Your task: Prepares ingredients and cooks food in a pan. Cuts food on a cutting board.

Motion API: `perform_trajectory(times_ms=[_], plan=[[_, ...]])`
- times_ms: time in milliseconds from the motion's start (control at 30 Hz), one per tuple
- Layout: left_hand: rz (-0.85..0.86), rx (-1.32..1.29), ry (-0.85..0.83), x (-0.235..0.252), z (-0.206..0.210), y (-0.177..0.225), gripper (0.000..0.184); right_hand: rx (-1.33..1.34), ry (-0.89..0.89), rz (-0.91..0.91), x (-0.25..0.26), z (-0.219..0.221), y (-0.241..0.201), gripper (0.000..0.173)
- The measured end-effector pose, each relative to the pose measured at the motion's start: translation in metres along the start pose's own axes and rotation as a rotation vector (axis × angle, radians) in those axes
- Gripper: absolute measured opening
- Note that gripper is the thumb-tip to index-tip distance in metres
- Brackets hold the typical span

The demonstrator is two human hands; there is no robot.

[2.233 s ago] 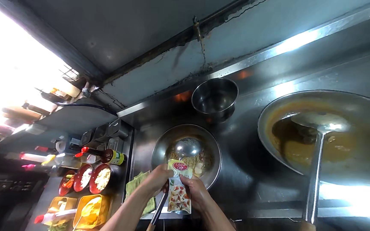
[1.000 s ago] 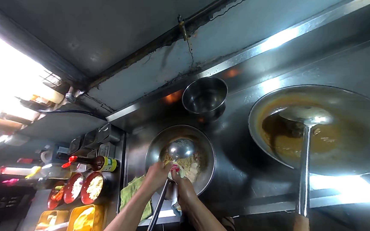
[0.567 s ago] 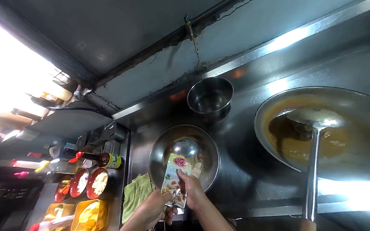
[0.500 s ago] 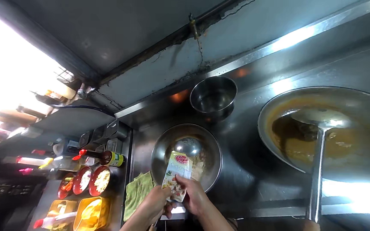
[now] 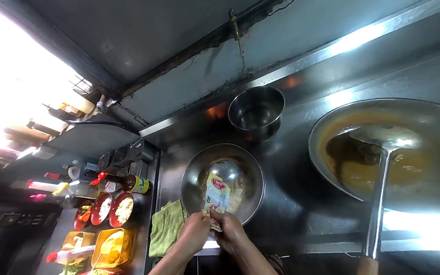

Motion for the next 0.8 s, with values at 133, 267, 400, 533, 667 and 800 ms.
perform_trajectory(times_ms=[133,267,400,533,667,800], plan=[[0.010,0.060,-0.016,-0.009,-0.002,-0.003,0.031,-0.094,0.113,-0.134,0.016,-0.009,-0.013,0.020],[-0.023,-0.035,-0.083,-0.017,0.001,-0.012,0.027,-0.159,0.195,-0.223,0.021,-0.014,-0.022,0.019],[-0.038,-0.081,-0.119,-0.021,0.003,-0.017,0.027,-0.160,0.248,-0.267,0.024,-0.016,-0.028,0.020],[-0.098,-0.308,-0.170,-0.025,0.005,-0.019,0.027,-0.046,0.091,-0.070,0.022,-0.008,-0.017,0.030],[-0.173,-0.443,-0.214,-0.011,0.006,-0.019,0.028,0.086,-0.166,0.201,-0.002,0.010,0.019,0.022],[-0.031,-0.078,-0.214,-0.005,0.007,-0.015,0.033,0.085,0.021,0.200,-0.003,0.007,0.017,0.018]])
Point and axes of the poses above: each hand's wrist, its own x-axis towards the middle knuckle, its own z-axis out of the palm, y = z × x, the point moved 7 cm from there along x, towards the middle knuckle, and after that the axes turned 10 degrees about y, right-handed, at the moved point
